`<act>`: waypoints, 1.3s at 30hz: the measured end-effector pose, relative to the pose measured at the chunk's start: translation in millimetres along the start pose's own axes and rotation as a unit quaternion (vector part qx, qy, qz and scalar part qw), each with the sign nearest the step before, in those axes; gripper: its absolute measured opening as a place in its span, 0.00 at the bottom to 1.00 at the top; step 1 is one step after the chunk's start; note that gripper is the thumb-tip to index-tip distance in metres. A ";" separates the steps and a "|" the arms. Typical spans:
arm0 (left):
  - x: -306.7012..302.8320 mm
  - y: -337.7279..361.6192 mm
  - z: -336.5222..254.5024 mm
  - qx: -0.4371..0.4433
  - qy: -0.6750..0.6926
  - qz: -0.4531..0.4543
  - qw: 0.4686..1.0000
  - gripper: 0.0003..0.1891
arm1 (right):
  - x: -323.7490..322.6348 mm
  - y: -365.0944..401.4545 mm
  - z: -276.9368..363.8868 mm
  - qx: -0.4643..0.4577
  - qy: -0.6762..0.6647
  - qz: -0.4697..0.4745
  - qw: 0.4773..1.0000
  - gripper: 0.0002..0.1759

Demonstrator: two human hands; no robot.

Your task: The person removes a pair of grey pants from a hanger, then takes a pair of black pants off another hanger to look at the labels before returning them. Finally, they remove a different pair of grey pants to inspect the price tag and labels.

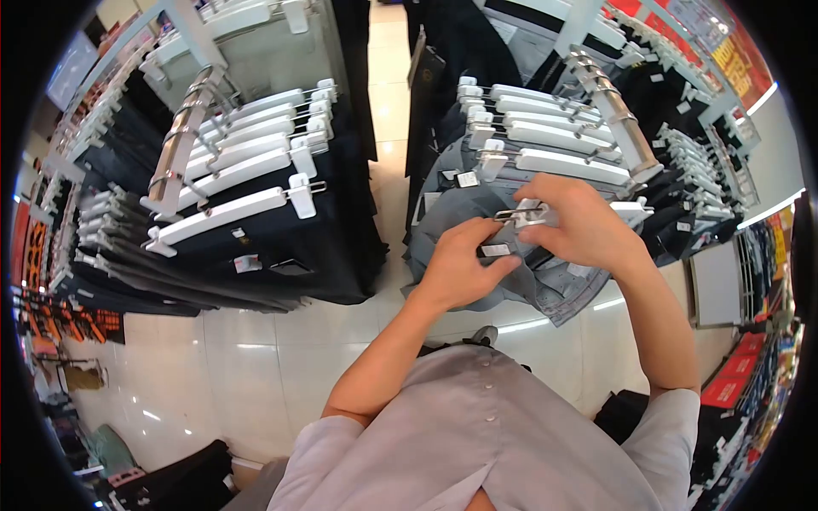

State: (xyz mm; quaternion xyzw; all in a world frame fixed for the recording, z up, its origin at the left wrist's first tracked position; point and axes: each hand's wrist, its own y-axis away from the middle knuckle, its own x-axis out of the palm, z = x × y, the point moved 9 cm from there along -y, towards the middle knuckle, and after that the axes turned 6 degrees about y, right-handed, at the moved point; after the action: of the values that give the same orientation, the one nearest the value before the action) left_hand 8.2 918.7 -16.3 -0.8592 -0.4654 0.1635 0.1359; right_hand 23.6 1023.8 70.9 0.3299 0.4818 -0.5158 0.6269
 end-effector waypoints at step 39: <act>201.7 -46.1 -32.1 0.074 -0.292 0.046 0.953 0.11 | 8.8 118.4 -226.1 0.041 -0.443 -0.079 0.892 0.21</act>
State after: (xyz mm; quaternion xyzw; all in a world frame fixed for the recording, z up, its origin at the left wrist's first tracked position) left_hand 90.0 1110.7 -0.5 -0.7821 -0.4311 0.4472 0.0499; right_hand 78.2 1256.5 -19.1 0.0533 0.1576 -0.6755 0.7184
